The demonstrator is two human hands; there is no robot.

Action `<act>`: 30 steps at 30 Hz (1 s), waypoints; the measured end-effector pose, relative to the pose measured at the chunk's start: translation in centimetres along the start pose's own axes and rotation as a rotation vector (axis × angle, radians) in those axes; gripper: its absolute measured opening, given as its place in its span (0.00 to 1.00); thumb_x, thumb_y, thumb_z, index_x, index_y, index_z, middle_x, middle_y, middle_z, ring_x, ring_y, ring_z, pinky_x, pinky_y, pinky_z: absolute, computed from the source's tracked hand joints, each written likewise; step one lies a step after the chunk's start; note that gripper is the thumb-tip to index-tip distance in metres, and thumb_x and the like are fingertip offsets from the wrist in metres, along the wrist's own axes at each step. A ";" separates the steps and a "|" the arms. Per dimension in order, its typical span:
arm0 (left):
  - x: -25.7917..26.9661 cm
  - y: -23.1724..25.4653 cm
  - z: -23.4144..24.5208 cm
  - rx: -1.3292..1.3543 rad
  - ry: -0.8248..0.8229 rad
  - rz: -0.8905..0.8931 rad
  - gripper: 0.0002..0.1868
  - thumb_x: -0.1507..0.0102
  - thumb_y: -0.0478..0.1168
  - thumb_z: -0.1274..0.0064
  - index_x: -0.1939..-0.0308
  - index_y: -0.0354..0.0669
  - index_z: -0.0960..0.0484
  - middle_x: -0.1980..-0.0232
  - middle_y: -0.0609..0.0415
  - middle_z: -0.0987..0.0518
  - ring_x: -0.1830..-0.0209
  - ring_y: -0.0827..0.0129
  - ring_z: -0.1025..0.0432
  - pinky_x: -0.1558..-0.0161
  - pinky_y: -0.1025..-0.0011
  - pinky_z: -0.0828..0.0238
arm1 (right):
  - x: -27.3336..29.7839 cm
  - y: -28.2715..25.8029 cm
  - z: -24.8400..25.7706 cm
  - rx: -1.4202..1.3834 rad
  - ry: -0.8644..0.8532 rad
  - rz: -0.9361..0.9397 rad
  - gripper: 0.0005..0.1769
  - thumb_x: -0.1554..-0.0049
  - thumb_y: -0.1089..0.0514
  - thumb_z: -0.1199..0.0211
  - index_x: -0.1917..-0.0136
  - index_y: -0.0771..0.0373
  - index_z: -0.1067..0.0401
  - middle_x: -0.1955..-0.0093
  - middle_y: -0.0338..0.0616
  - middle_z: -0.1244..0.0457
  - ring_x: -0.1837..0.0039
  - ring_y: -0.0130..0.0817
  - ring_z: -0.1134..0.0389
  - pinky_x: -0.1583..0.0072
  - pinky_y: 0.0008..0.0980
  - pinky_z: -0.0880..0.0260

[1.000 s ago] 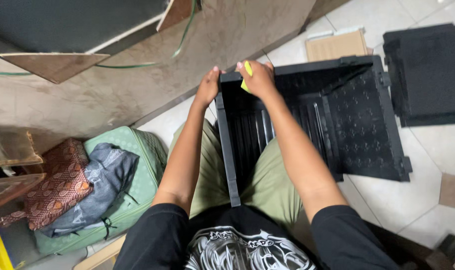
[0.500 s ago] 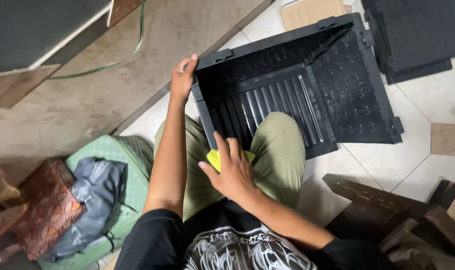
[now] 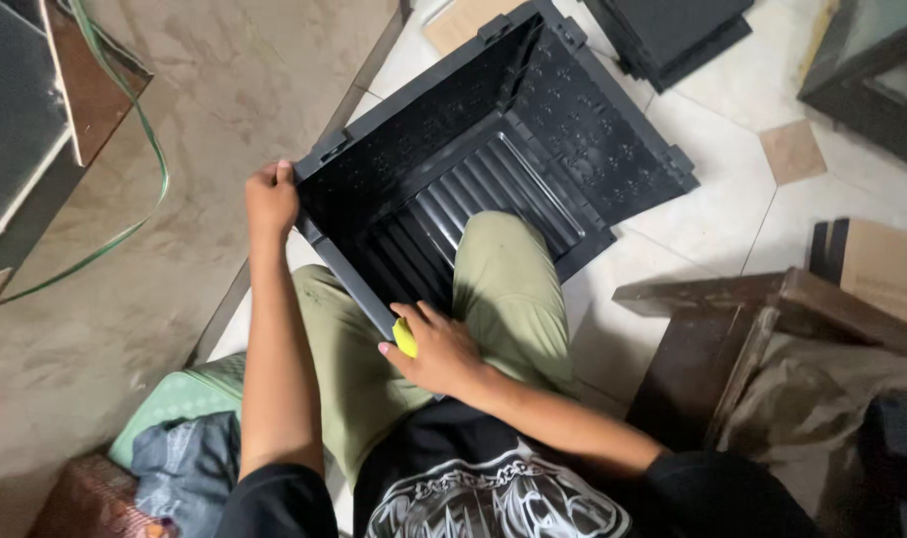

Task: The person sits on the floor and wipes the interior and exterior surfaces of a black plastic crate with a yellow cloth. They flip the crate to clean different sides, then place it on top of a beige crate.

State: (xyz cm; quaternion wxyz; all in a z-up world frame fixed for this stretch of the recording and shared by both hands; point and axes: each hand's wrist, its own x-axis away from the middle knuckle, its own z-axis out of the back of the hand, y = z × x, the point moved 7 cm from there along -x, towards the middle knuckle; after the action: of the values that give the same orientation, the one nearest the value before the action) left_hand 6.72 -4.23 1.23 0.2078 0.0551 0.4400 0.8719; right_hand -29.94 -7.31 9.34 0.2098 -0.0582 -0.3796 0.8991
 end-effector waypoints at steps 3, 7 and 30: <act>-0.4 2.7 -0.8 -0.301 0.094 -0.009 0.27 0.27 0.55 0.59 0.55 0.37 0.13 0.59 0.34 0.18 0.56 0.37 0.25 0.53 0.48 0.29 | -0.2 -0.1 0.3 -0.064 -0.053 -0.081 0.30 0.44 0.38 0.37 0.37 0.59 0.30 0.45 0.51 0.32 0.47 0.55 0.29 0.47 0.49 0.29; 0.6 4.2 -0.2 -0.397 0.002 0.041 0.30 0.26 0.57 0.65 0.54 0.37 0.14 0.56 0.30 0.19 0.52 0.32 0.26 0.50 0.44 0.31 | -0.2 -1.0 1.1 -0.131 0.007 -0.052 0.26 0.45 0.40 0.35 0.41 0.59 0.27 0.49 0.49 0.31 0.48 0.53 0.28 0.48 0.49 0.28; 26.4 37.1 0.9 -0.024 -0.449 -0.412 0.38 0.37 0.37 0.42 0.25 0.33 0.40 0.43 0.41 0.22 0.43 0.44 0.30 0.39 0.53 0.34 | 17.9 -0.4 30.7 -0.474 0.368 -0.644 0.30 0.33 0.38 0.44 0.63 0.65 0.26 0.70 0.50 0.36 0.66 0.40 0.33 0.57 0.37 0.32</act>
State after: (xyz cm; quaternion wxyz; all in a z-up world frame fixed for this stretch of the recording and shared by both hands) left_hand -28.64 -12.24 28.76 0.4731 0.1534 0.3745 0.7825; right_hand -54.14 -19.71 32.22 0.5242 -0.1426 -0.5304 0.6508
